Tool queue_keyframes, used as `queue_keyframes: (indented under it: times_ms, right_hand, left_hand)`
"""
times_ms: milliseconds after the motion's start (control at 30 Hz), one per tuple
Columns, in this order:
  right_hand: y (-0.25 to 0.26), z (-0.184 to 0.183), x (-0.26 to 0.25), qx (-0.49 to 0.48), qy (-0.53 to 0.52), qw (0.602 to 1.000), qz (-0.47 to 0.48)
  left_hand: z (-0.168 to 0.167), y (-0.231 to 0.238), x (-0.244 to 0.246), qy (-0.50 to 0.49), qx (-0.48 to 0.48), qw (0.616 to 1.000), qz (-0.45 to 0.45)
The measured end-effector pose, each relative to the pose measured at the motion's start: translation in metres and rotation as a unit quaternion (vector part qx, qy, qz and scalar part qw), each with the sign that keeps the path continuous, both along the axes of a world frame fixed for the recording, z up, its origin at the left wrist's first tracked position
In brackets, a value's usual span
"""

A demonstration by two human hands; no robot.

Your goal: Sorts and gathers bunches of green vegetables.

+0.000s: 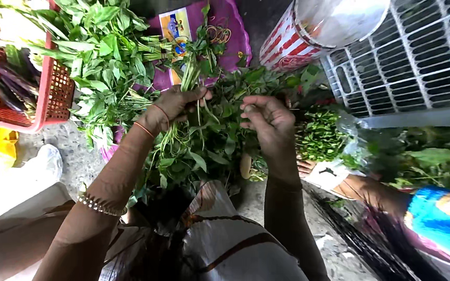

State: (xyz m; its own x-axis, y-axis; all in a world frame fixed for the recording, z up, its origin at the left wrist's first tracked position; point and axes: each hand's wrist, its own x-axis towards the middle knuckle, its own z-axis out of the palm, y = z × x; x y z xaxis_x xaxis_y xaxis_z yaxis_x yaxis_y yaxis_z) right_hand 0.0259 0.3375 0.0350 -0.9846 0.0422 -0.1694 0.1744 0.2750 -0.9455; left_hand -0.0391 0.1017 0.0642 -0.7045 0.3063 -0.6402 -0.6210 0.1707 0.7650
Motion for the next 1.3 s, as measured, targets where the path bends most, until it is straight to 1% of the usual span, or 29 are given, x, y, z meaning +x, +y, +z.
queue_keyframes:
  times_ms: [67, 167, 233, 267, 333, 367, 400, 433, 500, 567, 600, 667, 700, 767, 800, 833, 900, 933, 967, 1000, 1033, 1067, 1100, 1133, 1200, 1267, 1300]
  right_hand:
    - [-0.007, 0.001, -0.007, -0.013, 0.005, 1.0, -0.001]
    - [-0.013, 0.009, -0.022, -0.081, 0.004, 0.996, 0.026]
    - [-0.019, 0.015, -0.029, -0.123, 0.035, 0.989, 0.072]
    - [-0.025, 0.018, -0.026, -0.104, 0.058, 0.987, 0.106]
    - [-0.037, 0.019, -0.013, 0.009, 0.113, 0.981, 0.155]
    - [-0.042, 0.014, -0.009, 0.071, 0.131, 0.978, 0.148]
    - [-0.044, 0.008, -0.007, 0.108, 0.131, 0.976, 0.135]
    - [-0.043, 0.0, -0.008, 0.11, 0.111, 0.98, 0.123]
    - [-0.041, -0.016, -0.011, 0.027, 0.068, 0.993, 0.095]
    - [-0.045, -0.026, -0.003, -0.065, 0.056, 0.995, 0.059]
    - [-0.046, -0.029, 0.003, -0.094, 0.06, 0.993, 0.048]
    - [-0.049, -0.032, 0.015, -0.117, 0.076, 0.99, 0.023]
    - [-0.049, -0.031, 0.02, -0.111, 0.08, 0.991, 0.014]
    - [-0.048, -0.027, 0.026, -0.051, 0.069, 0.996, 0.012]
    - [-0.043, -0.022, 0.029, -0.008, 0.046, 0.999, 0.02]
    - [-0.036, -0.017, 0.035, 0.037, 0.019, 0.999, 0.023]
    - [-0.016, -0.019, 0.056, 0.142, -0.027, 0.989, -0.028]
    - [-0.006, -0.026, 0.069, 0.199, -0.056, 0.975, -0.074]
    - [0.004, -0.039, 0.082, 0.255, -0.104, 0.957, -0.093]
    - [0.013, -0.053, 0.094, 0.302, -0.178, 0.934, -0.074]
    - [0.017, -0.065, 0.102, 0.328, -0.259, 0.908, -0.039]
    - [0.018, -0.076, 0.104, 0.352, -0.31, 0.883, -0.007]
    - [0.017, -0.087, 0.104, 0.372, -0.326, 0.869, -0.001]
    - [0.015, -0.096, 0.104, 0.385, -0.318, 0.866, -0.011]
    - [0.016, -0.105, 0.103, 0.388, -0.293, 0.874, -0.026]
    - [0.017, -0.087, 0.097, 0.376, -0.278, 0.883, -0.044]
    - [0.017, -0.077, 0.095, 0.389, -0.239, 0.887, -0.064]
  left_hand:
    - [0.0, 0.006, 0.003, 0.025, -0.015, 0.998, -0.059]
    - [-0.006, 0.014, 0.013, 0.037, 0.017, 0.984, -0.172]
    - [-0.015, 0.02, 0.019, 0.043, 0.057, 0.974, -0.216]
    - [-0.018, 0.024, 0.023, 0.049, 0.068, 0.971, -0.224]
    - [-0.014, 0.03, 0.029, 0.078, 0.054, 0.973, -0.212]
    - [-0.014, 0.031, 0.031, 0.098, 0.037, 0.973, -0.207]
    - [-0.017, 0.03, 0.031, 0.114, 0.012, 0.971, -0.211]
    - [-0.02, 0.029, 0.031, 0.125, -0.009, 0.968, -0.218]
    - [-0.026, 0.028, 0.031, 0.135, -0.029, 0.963, -0.232]
    - [-0.028, 0.027, 0.033, 0.152, -0.044, 0.952, -0.26]
    - [-0.024, 0.027, 0.032, 0.154, -0.056, 0.943, -0.29]
    - [-0.017, 0.029, 0.03, 0.154, -0.094, 0.914, -0.362]
    - [-0.014, 0.03, 0.029, 0.163, -0.119, 0.896, -0.396]
    - [-0.008, 0.034, 0.028, 0.187, -0.164, 0.859, -0.448]
    - [-0.008, 0.033, 0.027, 0.195, -0.172, 0.857, -0.445]
    - [-0.008, 0.031, 0.026, 0.203, -0.171, 0.868, -0.419]
    - [-0.001, 0.019, 0.014, 0.175, -0.158, 0.918, -0.318]
    - [0.0, 0.012, 0.006, 0.157, -0.141, 0.943, -0.256]
    - [0.0, 0.006, -0.002, 0.14, -0.114, 0.963, -0.2]
    - [-0.001, 0.002, -0.007, 0.122, -0.092, 0.974, -0.165]
    - [-0.005, 0.0, -0.009, 0.109, -0.083, 0.979, -0.152]
    - [-0.008, 0.003, -0.01, 0.104, -0.089, 0.978, -0.155]
    - [-0.011, 0.007, -0.009, 0.095, -0.101, 0.975, -0.173]
    - [-0.012, 0.012, -0.008, 0.085, -0.115, 0.968, -0.204]
    - [-0.02, 0.018, -0.002, 0.108, -0.147, 0.947, -0.266]
    - [-0.008, 0.026, -0.001, 0.121, -0.242, 0.897, -0.349]
    - [-0.001, 0.031, 0.0, 0.128, -0.304, 0.867, -0.374]
